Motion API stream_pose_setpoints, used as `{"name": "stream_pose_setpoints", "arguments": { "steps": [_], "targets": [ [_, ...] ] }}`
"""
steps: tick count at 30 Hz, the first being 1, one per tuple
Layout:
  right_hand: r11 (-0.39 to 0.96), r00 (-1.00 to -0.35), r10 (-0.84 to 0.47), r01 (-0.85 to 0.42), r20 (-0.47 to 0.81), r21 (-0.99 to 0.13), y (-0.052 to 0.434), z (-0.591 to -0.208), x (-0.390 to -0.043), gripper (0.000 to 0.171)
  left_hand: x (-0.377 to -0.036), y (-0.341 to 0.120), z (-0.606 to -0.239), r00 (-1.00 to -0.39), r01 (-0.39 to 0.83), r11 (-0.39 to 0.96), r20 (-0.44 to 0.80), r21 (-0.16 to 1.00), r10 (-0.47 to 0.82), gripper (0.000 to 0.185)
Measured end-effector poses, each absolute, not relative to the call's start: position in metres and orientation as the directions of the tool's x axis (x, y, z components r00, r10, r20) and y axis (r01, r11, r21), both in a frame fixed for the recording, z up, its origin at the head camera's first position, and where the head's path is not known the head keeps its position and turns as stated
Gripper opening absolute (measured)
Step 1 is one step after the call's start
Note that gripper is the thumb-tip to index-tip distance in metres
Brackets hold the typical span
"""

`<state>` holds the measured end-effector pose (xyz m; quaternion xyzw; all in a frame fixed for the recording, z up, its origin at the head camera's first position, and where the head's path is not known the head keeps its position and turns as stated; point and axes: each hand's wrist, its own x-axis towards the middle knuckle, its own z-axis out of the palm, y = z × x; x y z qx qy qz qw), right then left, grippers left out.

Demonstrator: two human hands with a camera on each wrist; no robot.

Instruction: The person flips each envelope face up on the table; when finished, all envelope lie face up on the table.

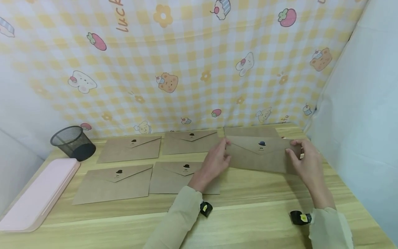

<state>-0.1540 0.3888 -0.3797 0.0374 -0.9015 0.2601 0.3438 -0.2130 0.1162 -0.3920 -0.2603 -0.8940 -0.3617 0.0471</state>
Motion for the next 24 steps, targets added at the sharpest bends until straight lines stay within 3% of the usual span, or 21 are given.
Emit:
{"name": "stream_pose_setpoints", "arguments": {
  "steps": [9,13,24],
  "targets": [
    [0.881,-0.765,0.097,-0.232,0.637,-0.413,0.3897,-0.3828,-0.1553,0.028,-0.2124,0.1195,-0.3941,-0.859,0.506,0.702,0.216,0.502,0.465,0.044],
    [0.882,-0.81,0.081,-0.212,0.58,-0.42,0.3895,-0.382,-0.1554,0.034,-0.2115,0.1193,-0.3946,-0.856,0.515,0.738,0.22,0.436,0.468,0.045],
    [0.86,-0.922,0.004,-0.194,0.388,-0.471,0.388,-0.3779,-0.1544,0.059,-0.2104,0.118,-0.3939,-0.873,0.477,0.76,0.134,0.442,0.47,0.044]
  ]
}}
